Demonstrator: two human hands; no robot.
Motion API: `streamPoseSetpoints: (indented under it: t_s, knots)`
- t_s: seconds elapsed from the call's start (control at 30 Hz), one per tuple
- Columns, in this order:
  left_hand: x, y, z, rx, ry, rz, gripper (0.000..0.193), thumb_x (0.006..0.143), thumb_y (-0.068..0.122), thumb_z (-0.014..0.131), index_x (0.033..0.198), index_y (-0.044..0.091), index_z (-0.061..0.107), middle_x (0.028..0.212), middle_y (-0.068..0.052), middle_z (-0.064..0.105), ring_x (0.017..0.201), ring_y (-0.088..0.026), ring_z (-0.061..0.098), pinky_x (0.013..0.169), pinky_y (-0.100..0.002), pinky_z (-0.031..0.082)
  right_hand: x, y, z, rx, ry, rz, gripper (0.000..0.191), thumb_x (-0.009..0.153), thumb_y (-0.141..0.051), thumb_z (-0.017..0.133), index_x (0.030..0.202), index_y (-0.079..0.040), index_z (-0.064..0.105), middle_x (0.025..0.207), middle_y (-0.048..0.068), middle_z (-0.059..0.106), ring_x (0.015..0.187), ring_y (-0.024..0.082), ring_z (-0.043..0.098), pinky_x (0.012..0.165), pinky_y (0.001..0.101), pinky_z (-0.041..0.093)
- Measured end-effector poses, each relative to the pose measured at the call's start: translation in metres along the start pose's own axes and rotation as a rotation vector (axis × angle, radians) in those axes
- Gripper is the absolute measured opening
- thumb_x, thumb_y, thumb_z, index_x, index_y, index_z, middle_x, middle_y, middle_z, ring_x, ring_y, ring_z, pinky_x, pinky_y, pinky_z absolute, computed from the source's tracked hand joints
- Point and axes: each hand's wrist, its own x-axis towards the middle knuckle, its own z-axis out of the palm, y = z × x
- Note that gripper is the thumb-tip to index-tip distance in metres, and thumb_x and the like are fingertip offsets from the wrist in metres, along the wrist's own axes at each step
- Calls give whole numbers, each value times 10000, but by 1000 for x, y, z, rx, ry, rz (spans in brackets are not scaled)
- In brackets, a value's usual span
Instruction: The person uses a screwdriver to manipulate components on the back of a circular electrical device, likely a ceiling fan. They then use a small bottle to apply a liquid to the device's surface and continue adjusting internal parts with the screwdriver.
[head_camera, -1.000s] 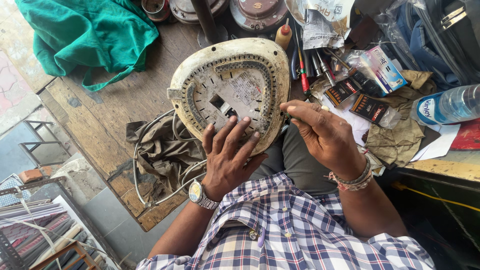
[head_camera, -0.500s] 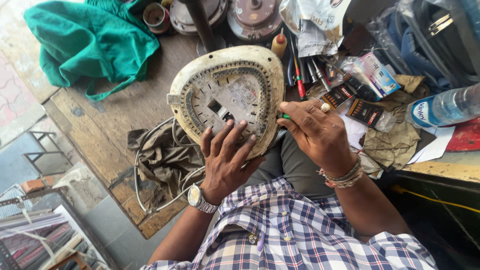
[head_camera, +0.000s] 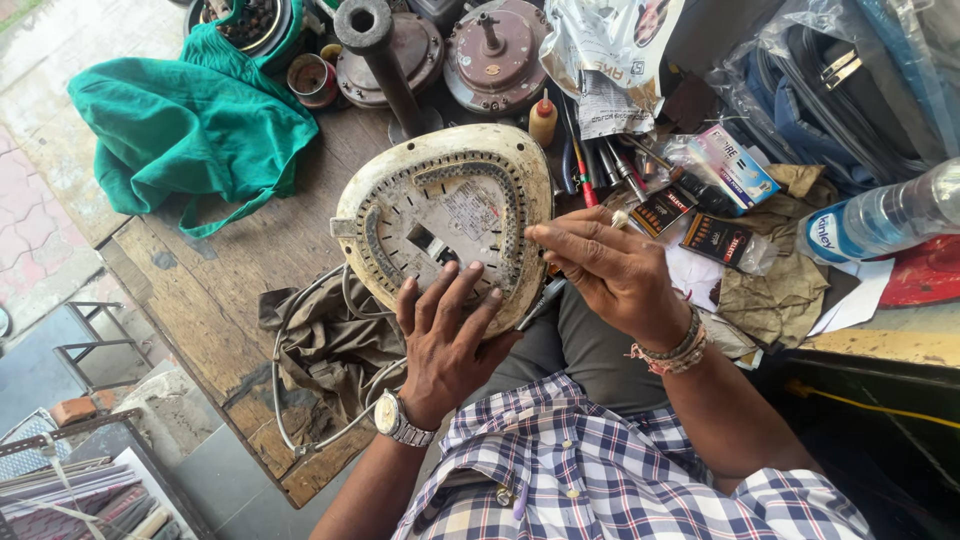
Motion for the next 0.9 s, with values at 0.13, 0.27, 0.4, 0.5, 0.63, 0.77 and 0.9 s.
streamPoseSetpoints:
  t_s: [0.13,0.27,0.4,0.5,0.63,0.77,0.9]
  knots:
    - [1,0,-1,4,3,0,538,824,483,864,1246,189,707,1501,-77,533,1426,-295,454,1236,-534,175,-1,1,3,-55,-21,21,386,959,-10,723,1333,-80,655,1211,86,738,1139,253,699,960,315,596]
    - [1,-2,-2,3,1,1,535,836,484,860,1254,187,707,1507,-82,532,1431,-302,458,1244,-533,171,-4,7,-8,-55,117,79,289,971,-78,766,1250,-107,696,1159,53,757,997,178,716,896,283,595]
    - [1,-3,-2,7,-5,0,536,853,487,854,1268,184,702,1512,-88,528,1433,-310,455,1242,-537,166,-19,27,-32,-193,316,245,221,981,-195,781,1153,-91,689,1112,62,783,965,142,773,793,240,614]
    - [5,-4,-2,-8,9,-6,539,858,497,855,1268,185,696,1515,-91,526,1438,-308,455,1251,-537,167,-34,65,-29,-538,281,257,272,946,-210,886,1078,-37,723,946,163,709,843,227,678,745,336,531]
    - [11,-7,-4,4,-2,-12,541,855,495,849,1267,179,699,1510,-92,528,1434,-315,456,1247,-539,163,-56,126,0,-497,5,549,200,927,-201,827,1024,-58,726,932,132,763,766,272,738,709,401,575]
    - [12,-7,-6,11,-5,-46,531,863,492,847,1264,177,700,1511,-88,530,1443,-312,459,1256,-539,169,-79,156,22,-554,-210,665,178,845,-194,818,946,-81,726,876,140,751,824,309,739,762,429,580]
    - [15,-8,-6,16,-12,-43,565,848,513,850,1271,170,700,1503,-99,528,1427,-323,450,1238,-552,165,-77,170,30,-619,-457,782,336,796,-338,856,945,-83,696,837,129,736,783,302,719,725,460,562]
